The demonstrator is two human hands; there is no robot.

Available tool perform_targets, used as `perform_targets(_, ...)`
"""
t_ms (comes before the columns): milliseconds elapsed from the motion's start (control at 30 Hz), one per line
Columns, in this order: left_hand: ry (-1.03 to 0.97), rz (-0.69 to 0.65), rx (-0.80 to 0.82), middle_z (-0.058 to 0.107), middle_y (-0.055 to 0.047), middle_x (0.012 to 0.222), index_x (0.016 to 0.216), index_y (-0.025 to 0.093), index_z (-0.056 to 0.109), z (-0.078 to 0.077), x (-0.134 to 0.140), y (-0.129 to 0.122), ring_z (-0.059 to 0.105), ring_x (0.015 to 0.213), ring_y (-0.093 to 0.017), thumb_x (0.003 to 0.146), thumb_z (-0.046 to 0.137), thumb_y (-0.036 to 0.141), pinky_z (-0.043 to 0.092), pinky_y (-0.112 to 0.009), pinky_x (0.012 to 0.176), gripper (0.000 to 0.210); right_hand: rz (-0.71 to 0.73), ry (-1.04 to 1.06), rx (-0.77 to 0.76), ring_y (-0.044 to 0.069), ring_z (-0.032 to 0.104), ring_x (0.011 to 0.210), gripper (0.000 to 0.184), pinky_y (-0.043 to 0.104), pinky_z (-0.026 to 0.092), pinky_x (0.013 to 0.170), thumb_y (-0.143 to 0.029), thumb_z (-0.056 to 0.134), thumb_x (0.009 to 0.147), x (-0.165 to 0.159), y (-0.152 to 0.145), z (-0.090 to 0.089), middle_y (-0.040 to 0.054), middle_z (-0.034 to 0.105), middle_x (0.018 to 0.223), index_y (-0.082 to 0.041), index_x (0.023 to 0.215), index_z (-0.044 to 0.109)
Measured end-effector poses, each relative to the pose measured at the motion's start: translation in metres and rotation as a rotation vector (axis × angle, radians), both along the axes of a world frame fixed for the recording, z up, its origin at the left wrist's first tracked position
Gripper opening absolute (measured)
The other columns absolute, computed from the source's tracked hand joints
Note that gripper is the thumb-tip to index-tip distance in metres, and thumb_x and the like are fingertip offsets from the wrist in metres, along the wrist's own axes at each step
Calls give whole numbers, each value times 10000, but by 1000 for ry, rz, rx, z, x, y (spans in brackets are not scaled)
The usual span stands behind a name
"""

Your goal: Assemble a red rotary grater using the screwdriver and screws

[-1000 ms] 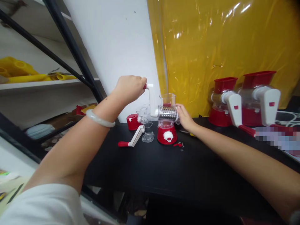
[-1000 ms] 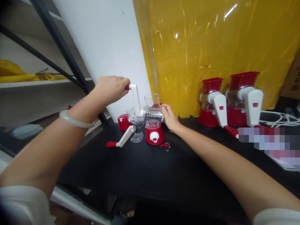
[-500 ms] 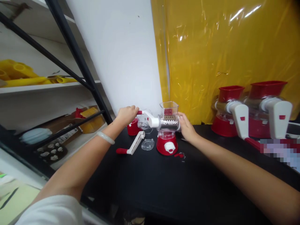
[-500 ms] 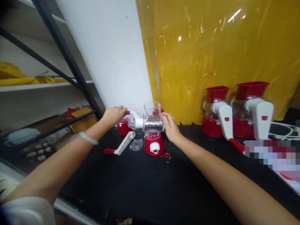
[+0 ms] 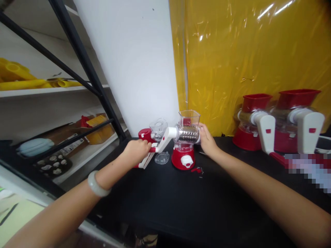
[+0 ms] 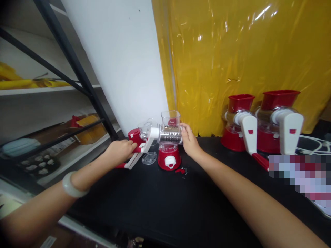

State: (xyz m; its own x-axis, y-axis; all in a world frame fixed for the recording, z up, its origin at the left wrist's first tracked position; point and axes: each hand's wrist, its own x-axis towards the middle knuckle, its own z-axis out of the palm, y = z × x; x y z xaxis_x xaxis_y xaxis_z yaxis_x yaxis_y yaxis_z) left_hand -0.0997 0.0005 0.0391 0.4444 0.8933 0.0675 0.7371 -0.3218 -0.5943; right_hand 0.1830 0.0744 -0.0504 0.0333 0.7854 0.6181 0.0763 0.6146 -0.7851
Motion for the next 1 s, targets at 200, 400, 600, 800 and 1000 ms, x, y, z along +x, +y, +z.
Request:
perform_targets(200, 4, 88, -138, 666, -86, 802, 872, 211, 671, 31, 34, -88, 646, 696, -293, 765, 650, 128, 458, -388, 529, 137, -10, -25, 5, 241, 574, 1137, 413, 441, 423, 1027, -578, 335, 933, -2, -3, 3, 87, 607, 1212, -282, 1158, 514)
perform_targets(400, -143, 46, 264, 615, -68, 826, 882, 252, 658, 103, 51, -95, 602, 780, -282, 893, 538, 314, 436, -381, 627, 136, 7, -23, 6, 238, 567, 1153, 399, 439, 410, 1040, -573, 335, 937, -3, -3, 3, 84, 601, 1216, -289, 1154, 511)
perform_targets(600, -161, 8, 441, 628, -77, 968, 1040, 228, 624, 138, 64, -37, 610, 875, -289, 957, 512, 317, 411, -346, 655, 165, -10, -23, 22, 235, 584, 1125, 408, 437, 433, 1012, -567, 333, 939, -3, -4, 3, 88, 610, 1198, -275, 1159, 515)
perform_targets(800, -277, 60, 451, 657, -129, 971, 1280, 186, 471, 129, 46, 25, 604, 926, -306, 957, 525, 438, 419, -351, 719, 413, -25, -60, 59, 229, 567, 1158, 392, 444, 414, 1037, -551, 338, 945, -3, 0, 0, 78, 601, 1222, -288, 1174, 517)
perform_targets(1000, -195, 65, 385, 654, -135, 977, 1155, 182, 546, 103, 21, 57, 604, 872, -286, 976, 495, 377, 382, -326, 652, 270, -12, -71, 59, 219, 592, 1103, 397, 430, 448, 995, -545, 337, 950, -5, 0, 2, 86, 612, 1205, -271, 1184, 505)
